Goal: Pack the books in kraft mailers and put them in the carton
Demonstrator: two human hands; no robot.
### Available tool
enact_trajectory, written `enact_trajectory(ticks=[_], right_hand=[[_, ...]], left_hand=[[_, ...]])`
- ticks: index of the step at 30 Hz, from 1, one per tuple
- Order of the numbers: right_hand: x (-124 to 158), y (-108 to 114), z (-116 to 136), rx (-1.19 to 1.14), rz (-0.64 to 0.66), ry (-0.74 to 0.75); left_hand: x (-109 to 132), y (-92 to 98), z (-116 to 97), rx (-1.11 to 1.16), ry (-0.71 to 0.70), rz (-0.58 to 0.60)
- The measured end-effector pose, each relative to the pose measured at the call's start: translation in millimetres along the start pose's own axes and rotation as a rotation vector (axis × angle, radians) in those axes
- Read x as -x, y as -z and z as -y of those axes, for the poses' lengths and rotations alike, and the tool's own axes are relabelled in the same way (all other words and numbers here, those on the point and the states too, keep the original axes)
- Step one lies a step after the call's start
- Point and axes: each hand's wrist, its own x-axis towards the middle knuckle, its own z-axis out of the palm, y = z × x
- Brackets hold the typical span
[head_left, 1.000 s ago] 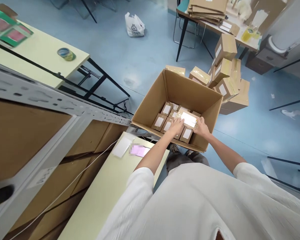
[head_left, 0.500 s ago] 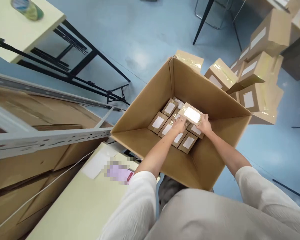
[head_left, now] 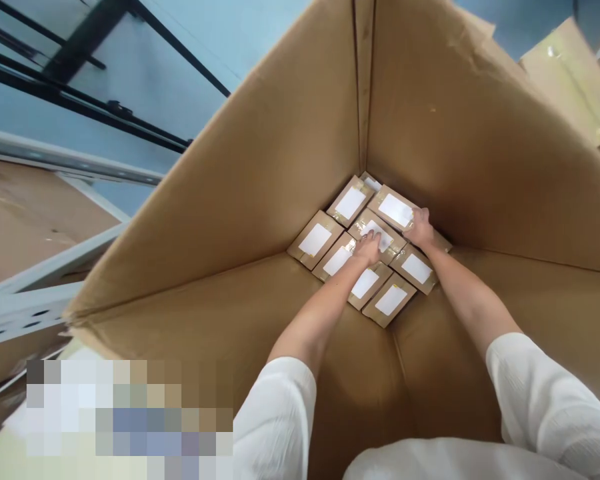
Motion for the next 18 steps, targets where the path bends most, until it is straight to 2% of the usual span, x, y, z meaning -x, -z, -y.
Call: enact_trajectory(ticks=[3, 7, 18], right_hand=[[-16.0, -22.8, 2.0, -0.026, -0.012, -0.013], [-34.6, -41.9, 3.8, -0.044, -0.024, -0.012], [-52.9, -66.0, -13.9, -0.219, 0.111, 0.007]], left_hand=[[-6.9, -7.2, 12.6, 0.008, 0.012, -0.002], [-8.0, -9.5, 21.8, 0.008, 0.028, 0.001], [-0.5, -19.4, 29.6, 0.037, 0.055, 0.005]])
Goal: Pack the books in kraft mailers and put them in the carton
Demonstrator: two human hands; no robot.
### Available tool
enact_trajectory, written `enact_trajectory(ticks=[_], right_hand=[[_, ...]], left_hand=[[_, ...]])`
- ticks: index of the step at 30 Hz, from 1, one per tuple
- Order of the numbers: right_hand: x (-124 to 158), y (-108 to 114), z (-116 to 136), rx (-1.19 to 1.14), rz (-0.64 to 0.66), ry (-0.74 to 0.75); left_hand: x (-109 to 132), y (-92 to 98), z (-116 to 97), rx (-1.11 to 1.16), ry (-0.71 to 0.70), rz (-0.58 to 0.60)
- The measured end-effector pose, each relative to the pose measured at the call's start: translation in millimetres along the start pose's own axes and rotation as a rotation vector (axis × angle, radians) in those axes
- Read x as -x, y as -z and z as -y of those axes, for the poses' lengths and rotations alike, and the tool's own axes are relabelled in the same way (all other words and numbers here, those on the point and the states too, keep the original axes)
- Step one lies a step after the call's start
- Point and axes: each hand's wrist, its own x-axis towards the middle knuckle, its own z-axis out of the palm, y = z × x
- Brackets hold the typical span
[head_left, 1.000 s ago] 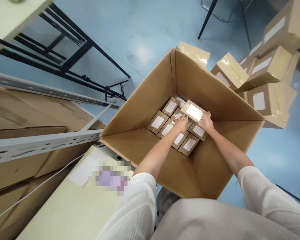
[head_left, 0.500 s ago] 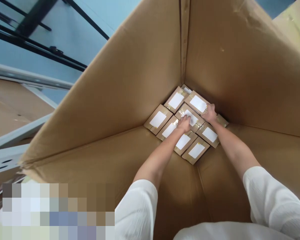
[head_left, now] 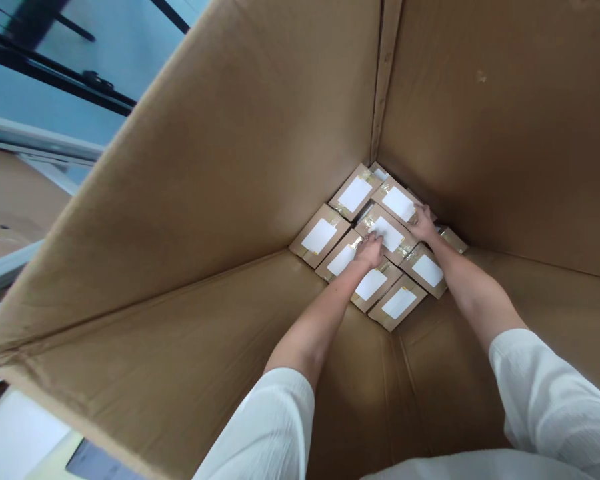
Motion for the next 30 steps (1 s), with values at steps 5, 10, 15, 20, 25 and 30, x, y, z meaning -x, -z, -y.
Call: enact_trajectory(ticks=[5, 10, 15, 20, 25, 30], right_hand=[[-2.2, -13.3, -3.2, 0.067, 0.086, -0.003], [36.8, -30.0, 15.5, 0.156, 0.159, 0.006], [90.3, -19.8, 39.1, 0.172, 0.111, 0.023], [139.9, 15.0, 58.9, 0.177, 0.08, -0.063], [219.2, 50.9, 70.1, 0.145, 0.034, -0.092], [309.5, 71.0, 71.2, 0.001, -0.064, -0.099]], left_hand=[[-0.5, -3.2, -7.7, -0.005, -0.008, 0.022], [10.2, 4.8, -18.8, -0.023, -0.019, 0.031], [35.5, 28.4, -35.6, -0.034, -0.036, 0.007], [71.7, 62.5, -64.9, -0.061, -0.036, -0.046], [133.2, 89.5, -100.4, -0.079, -0.065, -0.071], [211.2, 98.9, -128.5, -0.091, -0.125, -0.04]])
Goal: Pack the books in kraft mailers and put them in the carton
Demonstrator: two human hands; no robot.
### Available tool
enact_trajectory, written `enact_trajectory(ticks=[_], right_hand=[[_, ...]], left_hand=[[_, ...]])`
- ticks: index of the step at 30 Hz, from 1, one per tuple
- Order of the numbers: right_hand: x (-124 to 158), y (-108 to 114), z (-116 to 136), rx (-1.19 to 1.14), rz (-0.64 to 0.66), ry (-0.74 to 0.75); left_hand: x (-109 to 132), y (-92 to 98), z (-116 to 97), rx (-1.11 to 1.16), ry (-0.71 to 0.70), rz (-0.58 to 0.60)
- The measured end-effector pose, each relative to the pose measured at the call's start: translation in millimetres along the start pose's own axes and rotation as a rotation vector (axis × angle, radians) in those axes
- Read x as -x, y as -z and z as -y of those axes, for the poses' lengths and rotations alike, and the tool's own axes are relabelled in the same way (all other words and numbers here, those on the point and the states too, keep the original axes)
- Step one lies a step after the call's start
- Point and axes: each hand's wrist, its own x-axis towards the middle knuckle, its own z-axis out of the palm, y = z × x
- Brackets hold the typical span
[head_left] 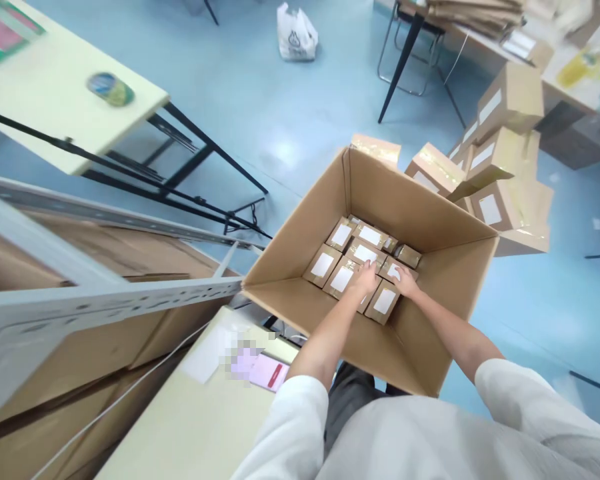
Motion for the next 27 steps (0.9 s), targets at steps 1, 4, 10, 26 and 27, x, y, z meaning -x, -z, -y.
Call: enact_trajectory(ticks=[1, 4, 10, 26, 27], right_hand=[[15.2, 3.7, -0.2, -0.027, -0.026, 0.012], [54.4, 14.3, 5.1, -0.09, -0.095, 0.048], [112.9, 26.6, 25.2, -0.184, -0.181, 0.203], [209.5, 53.2, 79.8, -0.262, -0.049, 0.626], [213.8, 53.4, 89.1, -0.252, -0.044, 0.664]], left_hand=[[13.5, 2.4, -5.8, 0.004, -0.01, 0.001], [49.9, 9.9, -20.8, 0.015, -0.038, -0.01], [118.4, 13.2, -42.0, -0.019, -0.051, -0.085], [295.3, -35.8, -71.5, 0.033, 0.132, -0.474], [307.1, -38.3, -69.1, 0.046, 0.15, -0.502]])
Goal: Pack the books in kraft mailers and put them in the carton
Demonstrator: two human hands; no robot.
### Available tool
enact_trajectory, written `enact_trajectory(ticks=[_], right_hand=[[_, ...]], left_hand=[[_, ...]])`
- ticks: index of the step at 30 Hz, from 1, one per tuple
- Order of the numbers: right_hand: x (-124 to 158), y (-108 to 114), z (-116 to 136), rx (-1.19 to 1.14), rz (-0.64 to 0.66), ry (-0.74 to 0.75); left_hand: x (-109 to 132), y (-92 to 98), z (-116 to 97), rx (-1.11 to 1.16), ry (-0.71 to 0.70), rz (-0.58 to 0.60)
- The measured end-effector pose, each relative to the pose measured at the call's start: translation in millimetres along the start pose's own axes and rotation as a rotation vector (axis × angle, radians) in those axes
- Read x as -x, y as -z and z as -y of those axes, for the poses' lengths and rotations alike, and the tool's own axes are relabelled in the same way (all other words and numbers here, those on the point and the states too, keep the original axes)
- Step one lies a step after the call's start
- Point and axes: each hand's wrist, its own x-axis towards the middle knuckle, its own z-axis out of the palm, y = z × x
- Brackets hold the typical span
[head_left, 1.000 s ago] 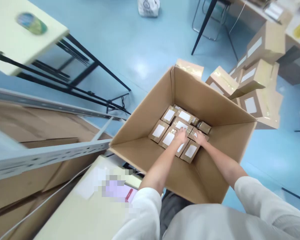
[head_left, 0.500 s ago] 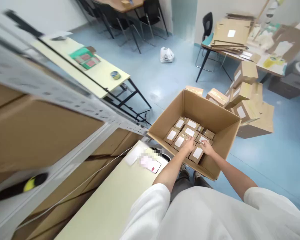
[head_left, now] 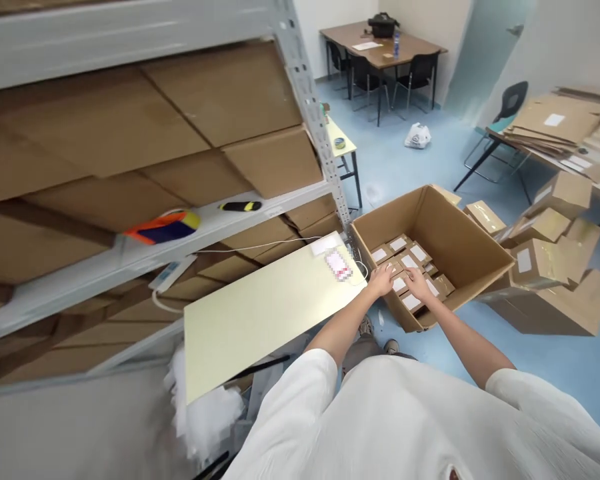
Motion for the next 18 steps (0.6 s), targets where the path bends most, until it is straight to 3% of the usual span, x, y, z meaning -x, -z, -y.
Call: enact_trajectory(ticks=[4, 8, 13, 18], right_hand=[[-10.1, -19.8, 43.1, 0.015, 0.055, 0.173], [-11.9, -57.0, 90.0, 0.036, 0.155, 0.343], [9.5, -126.1, 146.7, 0.035, 0.311, 0.449], [53.9, -206.8, 197.5, 0.044, 0.452, 0.525]], left_hand=[[45.2, 14.7, 21.7, 0.029, 0.089, -0.109], [93.9, 25.5, 51.2, 0.052, 0.216, -0.169], [168.2, 25.3, 98.7, 0.106, 0.345, -0.257], [264.9, 17.7, 151.8, 0.165, 0.475, -0.341]])
